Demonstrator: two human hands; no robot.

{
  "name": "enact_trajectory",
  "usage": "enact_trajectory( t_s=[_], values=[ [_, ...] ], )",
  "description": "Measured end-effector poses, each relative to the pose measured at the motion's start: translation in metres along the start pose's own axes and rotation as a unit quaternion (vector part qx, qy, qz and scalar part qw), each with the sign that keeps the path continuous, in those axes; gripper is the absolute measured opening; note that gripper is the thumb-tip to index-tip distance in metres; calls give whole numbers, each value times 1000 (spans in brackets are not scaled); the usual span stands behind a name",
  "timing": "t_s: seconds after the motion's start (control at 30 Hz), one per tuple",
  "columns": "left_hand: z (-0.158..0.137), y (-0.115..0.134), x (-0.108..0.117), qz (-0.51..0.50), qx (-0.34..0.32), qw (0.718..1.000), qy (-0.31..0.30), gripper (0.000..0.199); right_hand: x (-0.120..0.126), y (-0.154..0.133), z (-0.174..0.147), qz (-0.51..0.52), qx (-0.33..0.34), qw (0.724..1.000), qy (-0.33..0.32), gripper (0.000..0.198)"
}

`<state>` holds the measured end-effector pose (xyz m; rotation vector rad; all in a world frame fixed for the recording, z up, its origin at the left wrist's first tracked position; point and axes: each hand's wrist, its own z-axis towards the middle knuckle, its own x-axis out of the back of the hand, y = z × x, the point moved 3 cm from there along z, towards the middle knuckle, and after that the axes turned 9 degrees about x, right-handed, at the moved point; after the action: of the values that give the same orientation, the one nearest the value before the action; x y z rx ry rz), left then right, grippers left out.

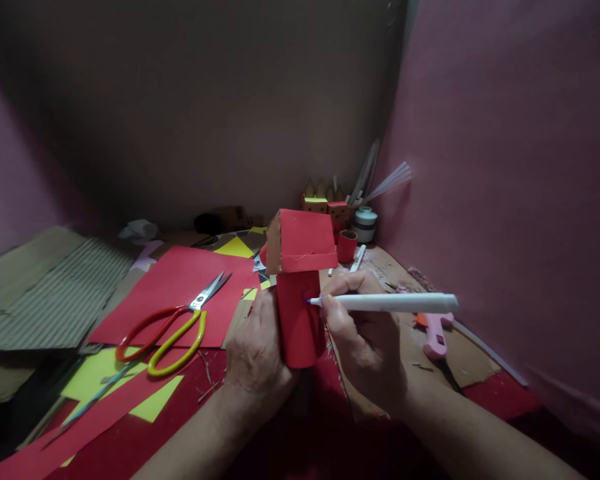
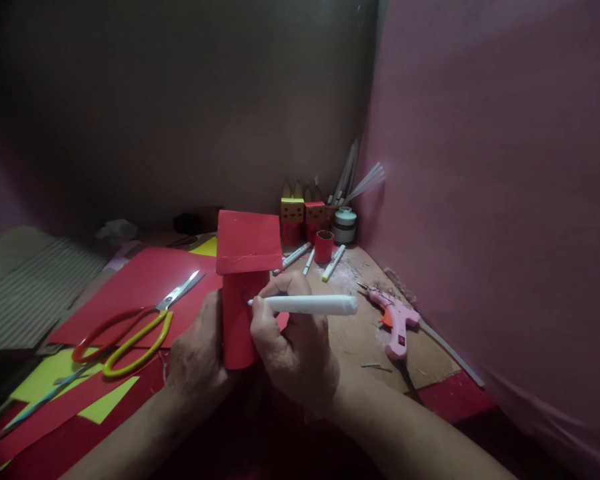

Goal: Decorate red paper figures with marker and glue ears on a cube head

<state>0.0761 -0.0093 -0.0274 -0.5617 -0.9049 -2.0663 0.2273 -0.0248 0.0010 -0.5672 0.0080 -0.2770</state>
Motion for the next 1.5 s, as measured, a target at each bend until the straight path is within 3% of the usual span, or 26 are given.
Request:
enact_trajectory(
  t_s=[0.27,0.73,0.93,1.1,1.5],
  values=[
    [-3,-3,-5,-46,22,998,23,25,-1,0,2,-10,-9,1000,19,9],
    [-1,-2,-7,-103,66,992,-6,22,-2,-2,2,11,-38,999,30,10],
    [1,-1,-5,-89,72,993,-1,17,-2,-3,2,32,-18,999,15,9],
    [-1,-3,-6,-73,73,995,10,26,-3,-4,2,13,0,1000,1,9],
    [-2,-4,-9,-121,111,986,-32,29,-4,-4,3,-16,-11,1000,9,9]
  ],
)
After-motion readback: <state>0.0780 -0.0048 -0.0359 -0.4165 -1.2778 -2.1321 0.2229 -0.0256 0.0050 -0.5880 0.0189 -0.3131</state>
